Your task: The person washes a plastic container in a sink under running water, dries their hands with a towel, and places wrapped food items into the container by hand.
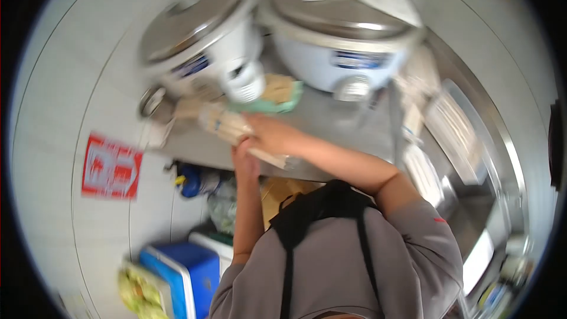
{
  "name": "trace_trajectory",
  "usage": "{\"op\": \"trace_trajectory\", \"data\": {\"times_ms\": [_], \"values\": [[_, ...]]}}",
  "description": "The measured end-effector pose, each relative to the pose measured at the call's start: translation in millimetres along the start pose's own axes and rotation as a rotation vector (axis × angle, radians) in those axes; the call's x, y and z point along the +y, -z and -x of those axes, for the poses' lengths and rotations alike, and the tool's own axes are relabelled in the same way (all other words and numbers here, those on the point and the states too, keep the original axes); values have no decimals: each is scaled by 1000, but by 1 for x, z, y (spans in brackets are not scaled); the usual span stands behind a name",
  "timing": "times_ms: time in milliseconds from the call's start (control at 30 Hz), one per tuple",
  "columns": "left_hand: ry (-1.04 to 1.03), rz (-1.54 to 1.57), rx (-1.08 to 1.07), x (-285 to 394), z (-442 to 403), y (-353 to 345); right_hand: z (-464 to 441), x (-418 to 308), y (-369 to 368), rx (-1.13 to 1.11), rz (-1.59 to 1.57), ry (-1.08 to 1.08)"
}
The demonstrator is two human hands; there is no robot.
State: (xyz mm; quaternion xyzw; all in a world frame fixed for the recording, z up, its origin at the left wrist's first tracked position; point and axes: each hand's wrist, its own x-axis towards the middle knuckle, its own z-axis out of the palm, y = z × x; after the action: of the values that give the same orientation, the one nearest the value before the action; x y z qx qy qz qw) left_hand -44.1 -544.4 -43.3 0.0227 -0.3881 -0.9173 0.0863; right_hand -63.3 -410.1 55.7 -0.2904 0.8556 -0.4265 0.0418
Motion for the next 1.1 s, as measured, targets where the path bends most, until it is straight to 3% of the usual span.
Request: {"op": "trace_trajectory", "data": {"times_ms": [33, 67, 100, 267, 367, 500, 533, 600, 667, 700, 767, 833, 933, 1100], "values": [[58, -120, -160, -15, -6, 1, 14, 1, 10, 21, 155, -44], [136, -127, -113, -21, 2, -31, 32, 5, 22, 31, 304, -104], [212, -147, -64, -21, 13, -68, 53, 11, 37, 92, 343, -152], [435, -377, -374, -97, 35, -144, 146, 54, 85, 351, 463, -364], [529, -394, -510, -139, 64, -188, 202, 69, 114, 458, 363, -576], [704, -408, -799, -169, 93, -255, 297, 108, 164, 670, 223, -551], [737, -367, -875, -178, 98, -267, 323, 112, 182, 735, 23, -592], [602, -478, -1020, -175, 112, -292, 373, 118, 211, 873, -167, -764], [441, -590, -1138, -182, 115, -299, 425, 139, 246, 935, -61, -892], [456, -565, -1111, -182, 118, -297, 448, 147, 262, 1006, -98, -931], [515, -633, -1079, -181, 112, -284, 486, 166, 301, 944, 123, -1192], [554, -684, -1010, -177, 105, -268, 514, 188, 325, 1074, 31, -1326], [586, -649, -806, -172, 92, -238, 530, 213, 350, 834, 34, -1545], [539, -660, -600, -146, 75, -194, 540, 314, 341, 573, 321, -1657]]}}
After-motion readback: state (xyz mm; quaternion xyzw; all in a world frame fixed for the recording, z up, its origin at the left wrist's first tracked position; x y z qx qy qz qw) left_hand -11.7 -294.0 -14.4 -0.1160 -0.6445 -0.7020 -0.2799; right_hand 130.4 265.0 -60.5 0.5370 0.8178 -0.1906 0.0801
